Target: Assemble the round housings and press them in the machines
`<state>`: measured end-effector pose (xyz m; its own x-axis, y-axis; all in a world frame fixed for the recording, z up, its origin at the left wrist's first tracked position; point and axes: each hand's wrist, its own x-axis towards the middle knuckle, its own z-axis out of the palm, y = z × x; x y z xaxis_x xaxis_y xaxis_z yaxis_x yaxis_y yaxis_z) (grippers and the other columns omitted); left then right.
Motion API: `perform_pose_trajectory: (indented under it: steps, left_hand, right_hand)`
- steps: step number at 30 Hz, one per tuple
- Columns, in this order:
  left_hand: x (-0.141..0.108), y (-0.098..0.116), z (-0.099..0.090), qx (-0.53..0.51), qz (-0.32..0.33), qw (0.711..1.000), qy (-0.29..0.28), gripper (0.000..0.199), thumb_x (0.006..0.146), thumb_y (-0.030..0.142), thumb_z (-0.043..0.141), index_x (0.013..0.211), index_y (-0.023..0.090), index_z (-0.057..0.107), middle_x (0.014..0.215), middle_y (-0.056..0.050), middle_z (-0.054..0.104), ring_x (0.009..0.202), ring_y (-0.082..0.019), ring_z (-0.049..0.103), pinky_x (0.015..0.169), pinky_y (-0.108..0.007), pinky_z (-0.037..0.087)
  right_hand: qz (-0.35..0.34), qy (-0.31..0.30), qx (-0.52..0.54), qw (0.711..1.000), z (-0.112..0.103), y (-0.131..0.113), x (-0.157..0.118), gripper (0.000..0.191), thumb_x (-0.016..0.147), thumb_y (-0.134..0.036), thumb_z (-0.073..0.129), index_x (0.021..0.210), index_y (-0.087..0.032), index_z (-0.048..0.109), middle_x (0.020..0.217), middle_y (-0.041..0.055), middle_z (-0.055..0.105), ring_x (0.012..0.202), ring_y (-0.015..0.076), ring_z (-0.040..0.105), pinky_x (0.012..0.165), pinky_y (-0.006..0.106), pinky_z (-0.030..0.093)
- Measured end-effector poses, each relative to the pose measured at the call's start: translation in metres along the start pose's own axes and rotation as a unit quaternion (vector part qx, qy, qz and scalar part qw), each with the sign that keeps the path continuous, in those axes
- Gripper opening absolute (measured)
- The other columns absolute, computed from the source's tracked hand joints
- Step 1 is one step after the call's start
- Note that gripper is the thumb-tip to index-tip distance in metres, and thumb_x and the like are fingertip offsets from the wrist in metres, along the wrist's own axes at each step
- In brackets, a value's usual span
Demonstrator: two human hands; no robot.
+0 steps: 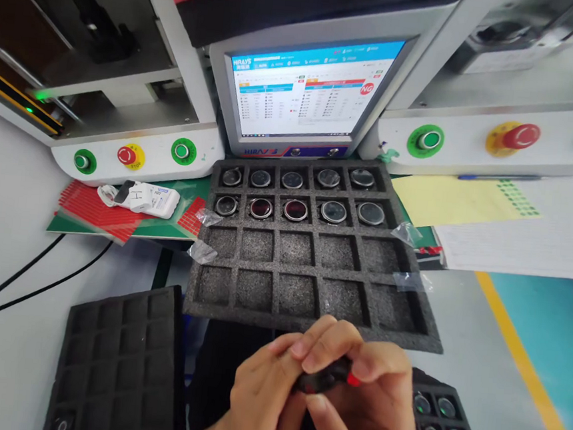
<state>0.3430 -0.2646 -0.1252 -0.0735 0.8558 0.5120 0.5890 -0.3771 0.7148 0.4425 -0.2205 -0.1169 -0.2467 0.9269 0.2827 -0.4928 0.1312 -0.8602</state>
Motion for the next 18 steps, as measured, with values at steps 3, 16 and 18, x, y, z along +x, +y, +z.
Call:
perform_pose_trajectory:
  steps: [3, 16, 18]
  left_hand:
    - [-0.004, -0.002, 0.009, 0.028, 0.014, 0.998, 0.059, 0.035, 0.102, 0.025, 0.039, 0.125, 0.014, 0.062, 0.092, -0.010, 0.080, 0.083, -0.020, 0.078, 0.078, -0.024, 0.063]
    - [-0.016, -0.007, 0.039, 0.139, -0.030, 0.978, 0.150, 0.036, 0.100, 0.014, 0.041, 0.125, 0.021, 0.066, 0.096, -0.005, 0.080, 0.083, -0.020, 0.078, 0.072, -0.026, 0.064]
    - [-0.013, -0.002, 0.037, 0.126, -0.051, 0.982, 0.134, 0.035, 0.101, 0.016, 0.041, 0.124, 0.022, 0.067, 0.099, -0.005, 0.080, 0.086, -0.021, 0.078, 0.074, -0.028, 0.064]
  right_hand:
    - [-0.031, 0.017, -0.006, 0.999, 0.006, 0.006, 0.002, 0.021, 0.095, -0.014, 0.056, 0.111, -0.027, 0.048, 0.086, 0.0020, 0.056, 0.082, 0.0178, 0.060, 0.072, 0.036, 0.064]
    - [-0.089, 0.057, 0.062, 0.992, 0.007, 0.030, 0.003, 0.011, 0.097, -0.021, 0.049, 0.104, -0.028, 0.043, 0.084, 0.0013, 0.048, 0.078, 0.0176, 0.055, 0.066, 0.039, 0.066]
    - [-0.088, 0.059, 0.068, 0.992, 0.005, 0.029, 0.005, 0.012, 0.098, -0.020, 0.048, 0.105, -0.028, 0.044, 0.085, 0.0009, 0.048, 0.080, 0.0166, 0.055, 0.069, 0.037, 0.066]
